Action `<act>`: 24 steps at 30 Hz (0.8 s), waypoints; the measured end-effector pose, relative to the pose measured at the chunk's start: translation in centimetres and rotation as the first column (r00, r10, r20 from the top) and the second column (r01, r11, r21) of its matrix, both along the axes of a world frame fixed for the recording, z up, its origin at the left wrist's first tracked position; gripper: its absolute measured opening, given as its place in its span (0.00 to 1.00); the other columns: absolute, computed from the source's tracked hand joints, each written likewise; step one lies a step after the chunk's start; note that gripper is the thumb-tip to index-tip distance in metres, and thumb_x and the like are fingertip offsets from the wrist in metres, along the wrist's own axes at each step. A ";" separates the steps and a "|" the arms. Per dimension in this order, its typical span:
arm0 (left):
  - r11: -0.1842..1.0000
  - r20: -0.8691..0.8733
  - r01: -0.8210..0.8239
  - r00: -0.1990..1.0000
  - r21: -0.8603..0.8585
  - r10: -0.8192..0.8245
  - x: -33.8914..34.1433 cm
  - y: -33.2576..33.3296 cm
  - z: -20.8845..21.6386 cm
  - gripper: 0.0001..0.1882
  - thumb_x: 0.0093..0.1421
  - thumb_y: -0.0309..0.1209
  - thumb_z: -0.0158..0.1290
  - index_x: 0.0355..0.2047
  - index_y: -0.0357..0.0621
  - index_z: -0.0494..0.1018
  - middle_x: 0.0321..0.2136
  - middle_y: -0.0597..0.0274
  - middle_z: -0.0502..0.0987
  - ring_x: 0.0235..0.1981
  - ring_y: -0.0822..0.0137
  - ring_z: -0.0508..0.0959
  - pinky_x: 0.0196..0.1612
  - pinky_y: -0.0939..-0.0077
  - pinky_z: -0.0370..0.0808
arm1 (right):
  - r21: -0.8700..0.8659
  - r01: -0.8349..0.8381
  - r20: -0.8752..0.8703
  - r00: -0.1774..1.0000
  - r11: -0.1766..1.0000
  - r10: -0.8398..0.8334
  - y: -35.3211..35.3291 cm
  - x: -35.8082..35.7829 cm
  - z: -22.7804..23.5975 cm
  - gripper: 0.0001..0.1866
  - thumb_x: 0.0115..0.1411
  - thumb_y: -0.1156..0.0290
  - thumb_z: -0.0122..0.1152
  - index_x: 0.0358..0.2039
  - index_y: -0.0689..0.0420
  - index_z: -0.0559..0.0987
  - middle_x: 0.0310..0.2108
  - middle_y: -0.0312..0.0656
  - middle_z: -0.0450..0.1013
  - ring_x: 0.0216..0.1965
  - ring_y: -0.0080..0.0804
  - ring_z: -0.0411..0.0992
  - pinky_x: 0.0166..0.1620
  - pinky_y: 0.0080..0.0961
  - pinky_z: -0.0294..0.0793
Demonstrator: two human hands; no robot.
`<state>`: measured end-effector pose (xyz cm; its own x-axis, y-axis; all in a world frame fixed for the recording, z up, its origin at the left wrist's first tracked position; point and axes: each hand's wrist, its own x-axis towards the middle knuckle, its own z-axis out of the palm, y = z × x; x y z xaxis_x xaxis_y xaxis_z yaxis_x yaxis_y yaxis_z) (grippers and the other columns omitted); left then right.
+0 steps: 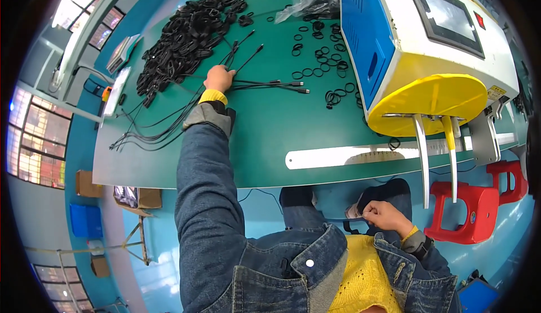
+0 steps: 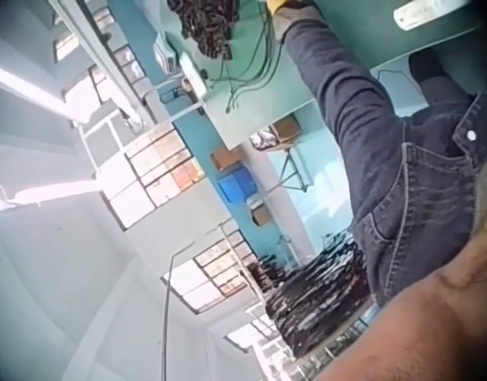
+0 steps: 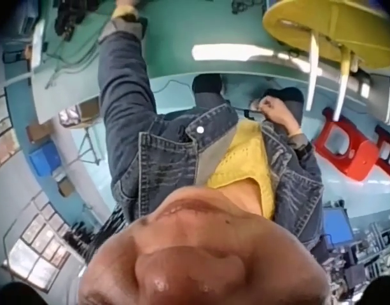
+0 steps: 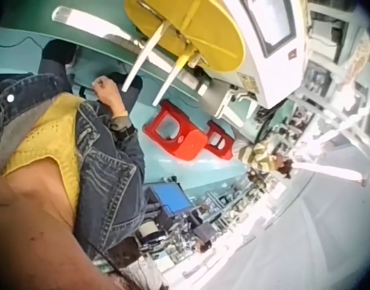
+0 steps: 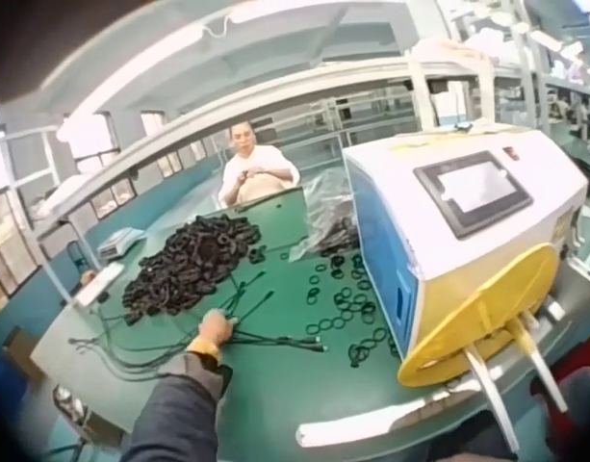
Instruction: The person picks up a cable, winds it around the pegs of a machine, and removes the coiled cable. They then secure the coil with a rubber band and place it onto a pile on the table.
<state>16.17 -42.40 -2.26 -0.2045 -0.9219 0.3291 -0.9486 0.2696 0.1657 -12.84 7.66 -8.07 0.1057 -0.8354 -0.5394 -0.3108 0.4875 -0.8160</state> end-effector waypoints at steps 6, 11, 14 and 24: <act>0.952 -0.482 0.004 0.862 -0.307 -0.159 2.2 1.3 5.7 0.12 0.56 0.36 0.48 0.31 0.41 0.74 0.26 0.56 0.77 0.25 0.62 0.76 0.30 0.68 0.71 | -0.025 0.018 -0.036 0.999 1.000 -0.019 0.1 -1.2 0.1 0.09 0.54 0.68 0.54 0.27 0.62 0.73 0.19 0.37 0.70 0.21 0.21 0.68 0.25 0.18 0.67; 0.815 -0.609 0.022 0.653 -0.580 -0.451 2.8 13.8 14.6 0.11 0.60 0.29 0.45 0.37 0.35 0.73 0.19 0.68 0.70 0.21 0.80 0.67 0.24 0.86 0.65 | -0.098 -0.024 -0.031 0.999 0.995 0.021 0.9 -1.3 0.3 0.10 0.53 0.68 0.55 0.26 0.63 0.73 0.19 0.40 0.71 0.21 0.25 0.70 0.26 0.23 0.69; 0.831 -0.685 0.061 0.534 -0.553 -0.495 2.9 22.7 15.7 0.11 0.61 0.25 0.43 0.41 0.32 0.70 0.19 0.69 0.66 0.21 0.80 0.61 0.23 0.87 0.60 | -0.149 -0.048 -0.008 0.999 0.988 0.047 1.4 -1.2 1.6 0.09 0.53 0.69 0.55 0.29 0.63 0.73 0.20 0.38 0.72 0.21 0.23 0.70 0.26 0.22 0.69; 0.774 -0.680 0.432 0.388 -0.462 -0.622 4.7 44.9 10.1 0.10 0.58 0.27 0.42 0.33 0.30 0.69 0.17 0.59 0.65 0.21 0.67 0.62 0.25 0.74 0.60 | -0.307 0.199 0.849 0.498 0.931 0.174 0.4 0.5 10.5 0.47 0.52 0.56 0.60 0.62 0.54 0.42 0.55 0.55 0.57 0.38 0.31 0.70 0.31 0.18 0.72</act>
